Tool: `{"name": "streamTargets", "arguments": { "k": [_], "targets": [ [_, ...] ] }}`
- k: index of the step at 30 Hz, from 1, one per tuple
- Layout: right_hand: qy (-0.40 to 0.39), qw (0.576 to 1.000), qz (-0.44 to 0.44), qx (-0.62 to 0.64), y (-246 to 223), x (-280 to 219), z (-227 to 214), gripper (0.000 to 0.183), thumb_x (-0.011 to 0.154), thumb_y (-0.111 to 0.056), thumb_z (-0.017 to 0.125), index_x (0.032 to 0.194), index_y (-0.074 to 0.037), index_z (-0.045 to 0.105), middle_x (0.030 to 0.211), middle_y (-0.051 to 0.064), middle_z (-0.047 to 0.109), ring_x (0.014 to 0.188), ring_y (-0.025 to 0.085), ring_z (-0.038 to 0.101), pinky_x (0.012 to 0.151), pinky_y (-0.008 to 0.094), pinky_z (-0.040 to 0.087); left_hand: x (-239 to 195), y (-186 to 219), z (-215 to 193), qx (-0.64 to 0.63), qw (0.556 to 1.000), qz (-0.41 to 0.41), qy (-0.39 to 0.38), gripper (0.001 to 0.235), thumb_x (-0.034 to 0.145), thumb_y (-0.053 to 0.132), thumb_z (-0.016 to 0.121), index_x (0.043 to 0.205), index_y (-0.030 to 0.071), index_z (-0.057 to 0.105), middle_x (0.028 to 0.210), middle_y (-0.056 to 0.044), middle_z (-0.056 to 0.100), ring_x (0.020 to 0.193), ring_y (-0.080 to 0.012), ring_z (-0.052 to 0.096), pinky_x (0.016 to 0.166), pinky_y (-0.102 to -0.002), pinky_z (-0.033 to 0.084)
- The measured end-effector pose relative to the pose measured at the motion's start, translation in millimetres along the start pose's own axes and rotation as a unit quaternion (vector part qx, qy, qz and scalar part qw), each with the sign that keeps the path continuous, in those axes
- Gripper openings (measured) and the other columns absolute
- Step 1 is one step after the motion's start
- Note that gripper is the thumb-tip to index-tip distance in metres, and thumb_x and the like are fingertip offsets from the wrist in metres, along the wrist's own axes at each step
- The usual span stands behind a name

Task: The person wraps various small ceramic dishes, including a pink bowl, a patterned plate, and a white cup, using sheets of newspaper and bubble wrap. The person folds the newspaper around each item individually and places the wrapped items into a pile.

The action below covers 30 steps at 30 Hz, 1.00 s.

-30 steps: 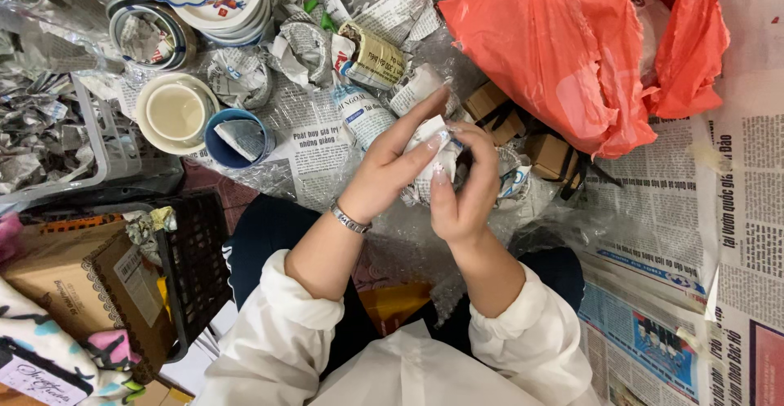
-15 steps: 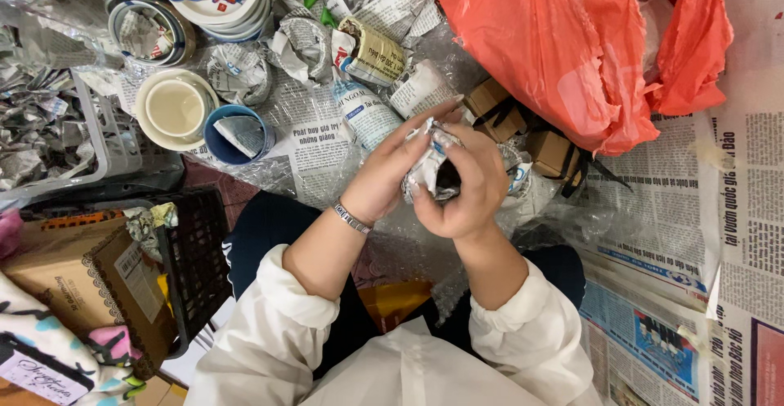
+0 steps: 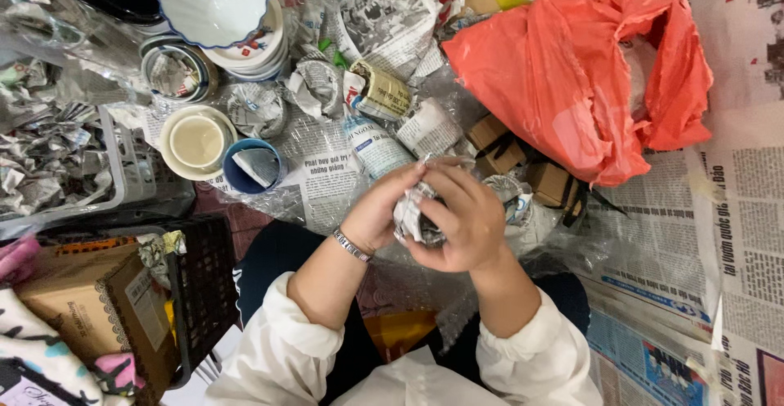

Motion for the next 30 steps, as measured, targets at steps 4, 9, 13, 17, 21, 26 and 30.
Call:
{"name": "streamTargets", "arguments": {
  "k": [4, 9, 13, 17, 21, 26, 30],
  "targets": [
    [-0.04, 0.998, -0.023, -0.033, -1.5, -24.5, 5.0, 0.07, 0.073, -0.035, 0.089, 0.127, -0.015, 0.052, 0.124, 0.019, 0.065, 0.109, 0.044, 0.069, 0.078, 0.047, 0.054, -9.5, -26.0, -20.7, -0.07, 0.996, -0.045, -0.024, 0.065, 0.109, 0.049, 0.046, 0.152, 0.001, 0.048, 0.141, -0.014, 0.06, 0.127, -0.0219, 0.061, 0.105, -0.036, 0.052],
    [-0.024, 0.999, 0.033, 0.027, 15.1, -36.6, 12.4, 0.075, 0.081, -0.036, 0.091, 0.137, -0.013, 0.045, 0.139, 0.02, 0.056, 0.124, 0.042, 0.062, 0.099, 0.051, 0.055, 5.5, -39.8, -39.7, -0.074, 0.996, 0.007, 0.045, 0.045, 0.115, 0.036, 0.055, 0.138, -0.002, 0.056, 0.121, -0.011, 0.067, 0.108, -0.0182, 0.066, 0.092, -0.035, 0.056],
    [-0.034, 0.997, 0.07, -0.023, 29.5, -30.2, 12.9, 0.08, 0.079, -0.043, 0.088, 0.139, -0.009, 0.048, 0.142, 0.015, 0.056, 0.129, 0.042, 0.057, 0.104, 0.054, 0.046, 19.2, -39.9, -47.0, -0.064, 0.993, 0.026, 0.099, 0.039, 0.11, 0.033, 0.056, 0.132, 0.001, 0.058, 0.115, -0.007, 0.069, 0.103, -0.0156, 0.068, 0.088, -0.032, 0.057],
    [-0.09, 0.988, 0.105, -0.063, 24.0, -23.5, 19.4, 0.073, 0.082, -0.051, 0.079, 0.141, -0.013, 0.058, 0.146, 0.016, 0.055, 0.131, 0.042, 0.056, 0.109, 0.054, 0.043, 17.5, -40.8, -57.5, -0.11, 0.987, 0.047, 0.106, 0.041, 0.111, 0.035, 0.05, 0.135, 0.003, 0.057, 0.116, -0.01, 0.069, 0.103, -0.0183, 0.069, 0.089, -0.034, 0.058],
    [-0.087, 0.988, 0.123, -0.031, 10.8, -14.4, 35.6, 0.07, 0.092, -0.053, 0.069, 0.145, -0.01, 0.055, 0.153, 0.02, 0.05, 0.14, 0.046, 0.049, 0.115, 0.059, 0.039, 11.6, -40.5, -68.7, -0.109, 0.977, 0.081, 0.162, 0.045, 0.105, 0.036, 0.041, 0.135, 0.006, 0.056, 0.126, -0.012, 0.068, 0.108, -0.0194, 0.07, 0.092, -0.034, 0.059],
    [-0.051, 0.988, 0.141, -0.028, 13.4, -18.3, 55.2, 0.057, 0.101, -0.043, 0.06, 0.146, -0.008, 0.055, 0.153, 0.019, 0.05, 0.143, 0.046, 0.048, 0.116, 0.06, 0.039, 4.3, -49.3, -85.9, -0.027, 0.971, 0.159, 0.178, 0.045, 0.115, 0.035, 0.041, 0.139, 0.0, 0.056, 0.129, -0.016, 0.065, 0.113, -0.0214, 0.067, 0.099, -0.036, 0.056],
    [-0.04, 0.992, 0.115, -0.046, 16.1, -11.1, 75.7, 0.045, 0.103, -0.035, 0.061, 0.136, -0.005, 0.059, 0.149, 0.016, 0.054, 0.137, 0.044, 0.052, 0.11, 0.058, 0.042, 5.9, -29.5, -97.5, -0.064, 0.959, 0.153, 0.229, 0.042, 0.118, 0.03, 0.041, 0.135, -0.005, 0.057, 0.122, -0.021, 0.066, 0.106, -0.028, 0.066, 0.092, -0.041, 0.055]
  ]
}}
Point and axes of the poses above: each hand's wrist, its own x-axis towards the middle knuckle, its own z-axis out of the palm, y = z × x, the point moved 2 cm from there along x, towards the middle knuckle
